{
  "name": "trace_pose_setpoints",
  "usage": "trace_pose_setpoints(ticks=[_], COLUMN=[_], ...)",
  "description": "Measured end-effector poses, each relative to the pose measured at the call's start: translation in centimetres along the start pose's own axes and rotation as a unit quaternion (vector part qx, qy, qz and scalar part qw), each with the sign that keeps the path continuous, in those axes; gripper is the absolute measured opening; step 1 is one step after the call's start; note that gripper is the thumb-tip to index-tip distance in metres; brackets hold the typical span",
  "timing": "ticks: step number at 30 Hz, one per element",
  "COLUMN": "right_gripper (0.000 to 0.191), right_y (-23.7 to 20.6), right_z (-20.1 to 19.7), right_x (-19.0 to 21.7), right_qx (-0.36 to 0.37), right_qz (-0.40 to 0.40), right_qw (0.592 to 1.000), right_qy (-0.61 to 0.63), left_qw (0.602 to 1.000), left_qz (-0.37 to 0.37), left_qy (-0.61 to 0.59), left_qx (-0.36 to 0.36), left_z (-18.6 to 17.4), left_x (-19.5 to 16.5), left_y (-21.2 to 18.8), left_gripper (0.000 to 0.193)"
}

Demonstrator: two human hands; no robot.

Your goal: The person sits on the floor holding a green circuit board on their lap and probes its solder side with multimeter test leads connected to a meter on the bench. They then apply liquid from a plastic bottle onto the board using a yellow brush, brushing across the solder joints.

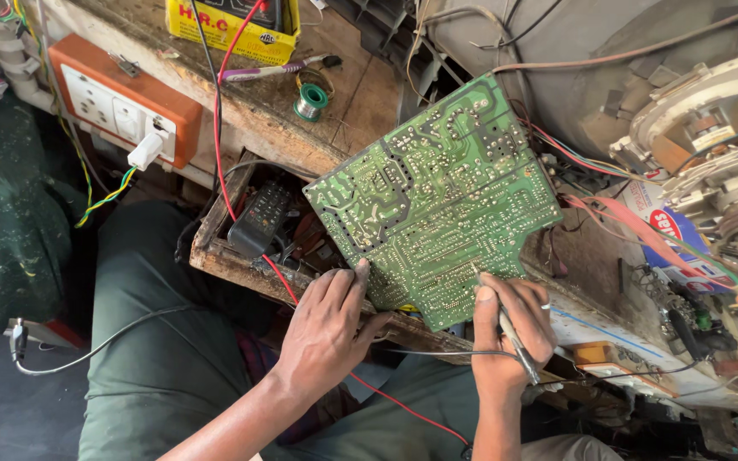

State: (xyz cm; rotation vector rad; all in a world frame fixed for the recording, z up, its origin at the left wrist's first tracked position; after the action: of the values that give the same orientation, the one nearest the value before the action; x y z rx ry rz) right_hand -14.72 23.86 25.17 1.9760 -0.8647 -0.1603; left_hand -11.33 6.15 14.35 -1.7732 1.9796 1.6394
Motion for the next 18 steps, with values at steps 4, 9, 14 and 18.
trace_pose_setpoints(ticks=[4, 9, 14, 18], right_gripper=[0.012, 0.014, 0.014, 0.016], right_y=[-0.14, -0.29, -0.51, -0.43], right_z=[-0.02, -0.07, 0.0, -0.1], right_x=[-0.17, -0.56, -0.69, -0.77], right_qx=[-0.008, 0.003, -0.003, 0.002], right_qz=[-0.001, 0.003, 0.005, 0.004], right_qw=[1.0, 1.0, 1.0, 1.0], right_qy=[-0.022, -0.013, 0.005, -0.01], left_qw=[1.0, 1.0, 1.0, 1.0], left_qz=[0.003, 0.005, 0.003, 0.009], left_qy=[-0.001, -0.001, -0.003, 0.002], left_qx=[-0.003, 0.0, -0.001, -0.003], left_z=[0.06, 0.12, 0.08, 0.06], left_x=[0.08, 0.11, 0.14, 0.11], left_y=[-0.07, -0.1, -0.06, -0.06], left_gripper=[0.076, 0.076, 0.076, 0.074])
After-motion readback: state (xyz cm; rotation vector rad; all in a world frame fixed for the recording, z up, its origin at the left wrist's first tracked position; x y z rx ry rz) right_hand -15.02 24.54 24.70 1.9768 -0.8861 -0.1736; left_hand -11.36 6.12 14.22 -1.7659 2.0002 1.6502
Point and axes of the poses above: each hand's wrist, its own y-axis towards the middle knuckle, its own z-axis out of the palm, x = y × z, the point moved 4 cm from there along y, towards the middle knuckle, and after that the axes turned 5 degrees about y, right-handed, at the moved point
